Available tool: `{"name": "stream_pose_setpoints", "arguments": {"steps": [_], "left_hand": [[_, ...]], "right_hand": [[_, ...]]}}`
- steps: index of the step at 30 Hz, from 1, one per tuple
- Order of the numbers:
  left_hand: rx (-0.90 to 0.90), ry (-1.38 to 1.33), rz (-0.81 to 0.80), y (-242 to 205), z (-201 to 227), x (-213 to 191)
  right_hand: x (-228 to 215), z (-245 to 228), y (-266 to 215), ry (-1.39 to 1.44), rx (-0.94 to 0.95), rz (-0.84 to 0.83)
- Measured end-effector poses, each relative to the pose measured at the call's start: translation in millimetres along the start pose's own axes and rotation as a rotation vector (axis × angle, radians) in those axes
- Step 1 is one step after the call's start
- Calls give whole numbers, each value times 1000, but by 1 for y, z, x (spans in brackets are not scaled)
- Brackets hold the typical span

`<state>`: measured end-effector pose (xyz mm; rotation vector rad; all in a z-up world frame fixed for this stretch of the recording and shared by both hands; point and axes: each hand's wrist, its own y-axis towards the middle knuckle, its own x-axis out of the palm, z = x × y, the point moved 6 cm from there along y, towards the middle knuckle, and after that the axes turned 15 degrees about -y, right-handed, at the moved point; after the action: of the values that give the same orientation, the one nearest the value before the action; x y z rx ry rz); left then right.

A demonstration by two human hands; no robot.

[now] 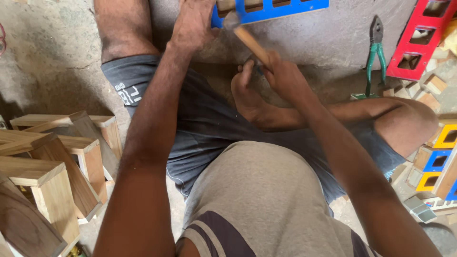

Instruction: The person sits on the floor and uses a hammer to drive nails into small wooden frames placed inside colored plastic jigs. They repeatedly pick up frames, position them in the jigs, hammer nails, and set the frames aside.

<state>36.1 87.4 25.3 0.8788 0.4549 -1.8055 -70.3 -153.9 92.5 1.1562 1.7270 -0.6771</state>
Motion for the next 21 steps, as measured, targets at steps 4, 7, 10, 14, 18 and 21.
{"name": "stream_pose_setpoints", "arguments": {"steps": [4, 7, 10, 14, 18, 21], "left_hand": [[-1, -18, -26, -4, -14, 7], [14, 289, -5, 9, 1, 28], [93, -358, -60, 76, 48, 72], [166, 106, -71, 143, 122, 120], [171, -194, 264, 169, 139, 57], [-450, -431, 446, 119, 70, -14]], "right_hand": [[-3, 28, -22, 60, 177, -17], [12, 53, -91, 410, 660, -354], [26, 70, -123, 563, 857, -464], [12, 74, -99, 113, 378, -37], [-7, 86, -67, 147, 424, -10], [-11, 59, -35, 258, 285, 145]]}}
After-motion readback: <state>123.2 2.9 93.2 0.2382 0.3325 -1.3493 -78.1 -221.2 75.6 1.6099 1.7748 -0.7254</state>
